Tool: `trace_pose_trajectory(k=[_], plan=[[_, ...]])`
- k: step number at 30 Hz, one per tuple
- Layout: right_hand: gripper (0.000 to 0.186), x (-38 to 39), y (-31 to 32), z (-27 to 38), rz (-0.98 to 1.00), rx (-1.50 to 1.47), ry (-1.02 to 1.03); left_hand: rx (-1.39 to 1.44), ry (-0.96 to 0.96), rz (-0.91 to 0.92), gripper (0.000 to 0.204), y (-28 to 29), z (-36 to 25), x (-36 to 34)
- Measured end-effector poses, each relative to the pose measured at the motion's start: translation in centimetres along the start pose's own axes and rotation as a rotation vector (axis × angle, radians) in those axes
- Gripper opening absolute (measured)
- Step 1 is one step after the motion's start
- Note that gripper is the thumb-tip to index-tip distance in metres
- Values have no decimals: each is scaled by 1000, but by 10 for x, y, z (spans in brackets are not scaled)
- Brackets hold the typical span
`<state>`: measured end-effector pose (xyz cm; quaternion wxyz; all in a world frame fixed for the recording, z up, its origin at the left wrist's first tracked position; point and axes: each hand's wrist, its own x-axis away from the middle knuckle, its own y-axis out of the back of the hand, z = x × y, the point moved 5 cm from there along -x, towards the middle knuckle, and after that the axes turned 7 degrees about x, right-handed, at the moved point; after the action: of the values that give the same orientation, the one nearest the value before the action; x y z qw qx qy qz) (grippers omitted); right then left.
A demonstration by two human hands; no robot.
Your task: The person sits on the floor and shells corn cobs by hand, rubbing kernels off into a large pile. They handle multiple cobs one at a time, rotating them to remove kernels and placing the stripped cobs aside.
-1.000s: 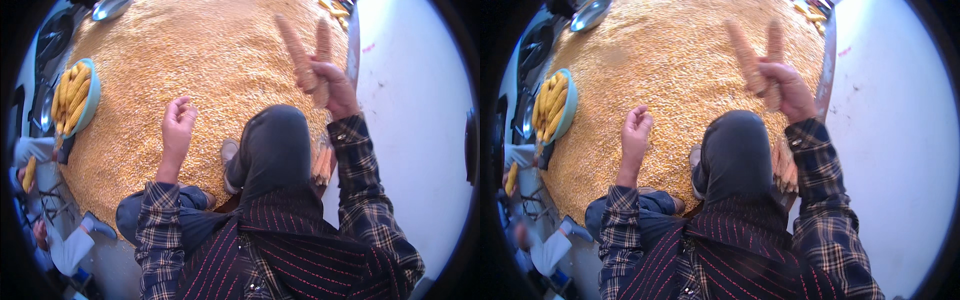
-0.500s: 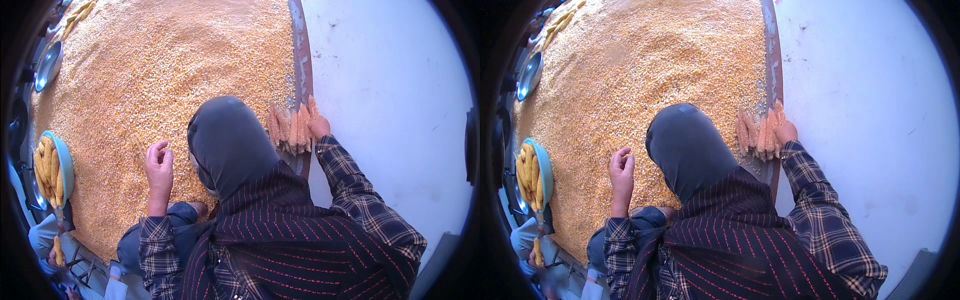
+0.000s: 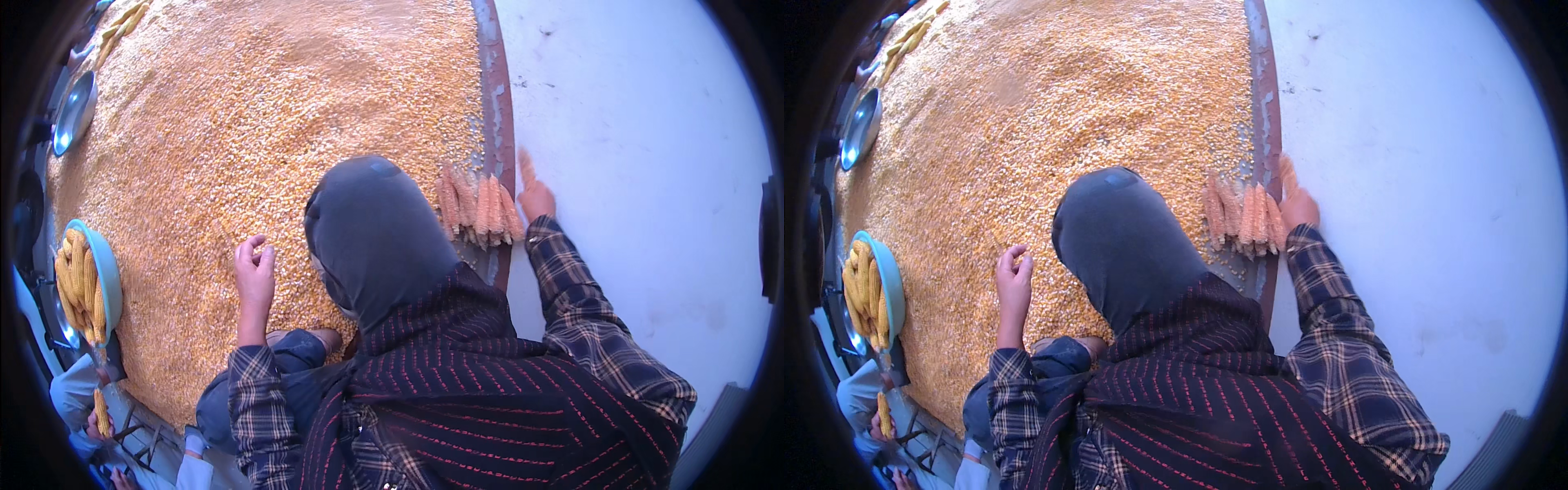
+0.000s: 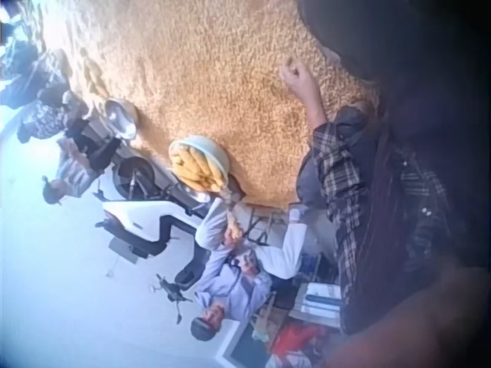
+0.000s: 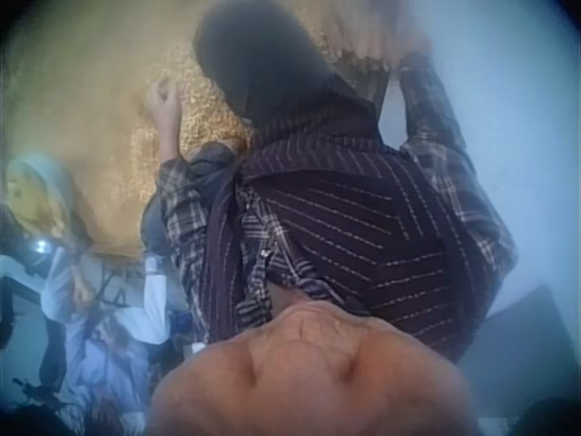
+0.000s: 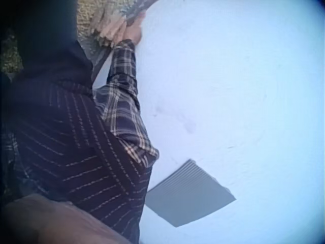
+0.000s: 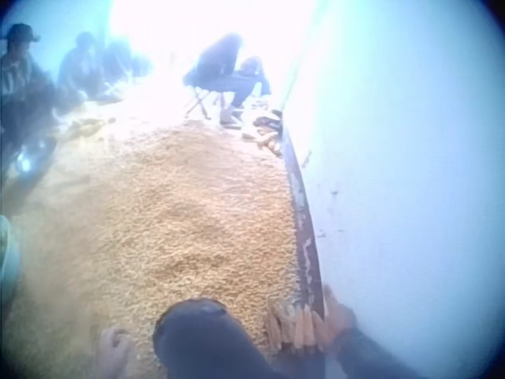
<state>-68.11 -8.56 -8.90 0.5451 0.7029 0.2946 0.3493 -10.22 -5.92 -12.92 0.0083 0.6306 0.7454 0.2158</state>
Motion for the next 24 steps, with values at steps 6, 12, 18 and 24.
trace_pose_trajectory(k=[6,12,18,24], plan=[[23,23,107,195,254,-1258,282,-113,277,-354,25,71,163,-31],[20,188,171,399,1165,-1585,576,-193,569,-574,45,69,161,-17],[21,249,137,451,1262,-1258,642,-415,397,-578,59,58,149,-39],[20,224,119,470,1125,-1267,578,-364,517,-406,55,54,179,-59]])
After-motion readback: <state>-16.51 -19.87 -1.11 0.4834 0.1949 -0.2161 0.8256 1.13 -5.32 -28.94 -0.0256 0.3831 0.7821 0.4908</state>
